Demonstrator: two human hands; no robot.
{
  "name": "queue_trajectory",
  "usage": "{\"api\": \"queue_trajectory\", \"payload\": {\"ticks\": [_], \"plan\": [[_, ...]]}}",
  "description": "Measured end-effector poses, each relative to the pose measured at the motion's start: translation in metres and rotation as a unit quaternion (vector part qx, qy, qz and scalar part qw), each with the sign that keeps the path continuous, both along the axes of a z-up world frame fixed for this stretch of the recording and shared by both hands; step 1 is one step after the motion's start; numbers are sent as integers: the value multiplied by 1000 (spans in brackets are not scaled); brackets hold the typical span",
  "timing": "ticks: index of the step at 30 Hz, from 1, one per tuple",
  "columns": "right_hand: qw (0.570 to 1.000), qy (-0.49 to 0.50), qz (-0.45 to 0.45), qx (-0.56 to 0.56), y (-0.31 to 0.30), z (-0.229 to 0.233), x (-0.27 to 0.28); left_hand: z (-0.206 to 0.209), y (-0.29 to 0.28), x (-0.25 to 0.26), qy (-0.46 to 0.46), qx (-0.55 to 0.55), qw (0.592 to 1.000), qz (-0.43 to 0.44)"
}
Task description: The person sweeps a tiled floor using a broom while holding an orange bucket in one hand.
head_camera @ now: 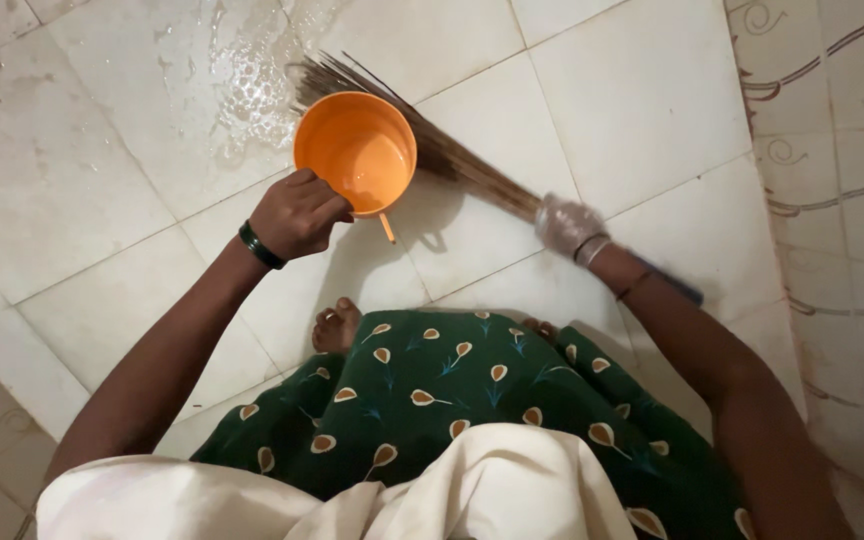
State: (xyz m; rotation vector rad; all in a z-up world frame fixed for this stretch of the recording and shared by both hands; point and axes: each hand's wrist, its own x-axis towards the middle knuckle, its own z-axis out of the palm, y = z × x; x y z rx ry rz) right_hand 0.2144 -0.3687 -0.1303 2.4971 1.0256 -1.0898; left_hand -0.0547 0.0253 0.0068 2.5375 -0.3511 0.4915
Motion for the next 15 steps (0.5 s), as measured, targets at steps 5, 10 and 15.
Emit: {"api": "queue_trajectory", "payload": {"ticks": [5,10,15], "plan": [[986,-103,-131,1,18,19,77,4,3,-10,25,8,1000,16],[981,-182,54,32,-4,-18,89,4,4,-18,-6,-2,1000,29],[1000,15,-7,-3,-2,-19,-22,-3,8,-19,13,-5,999,32]]}}
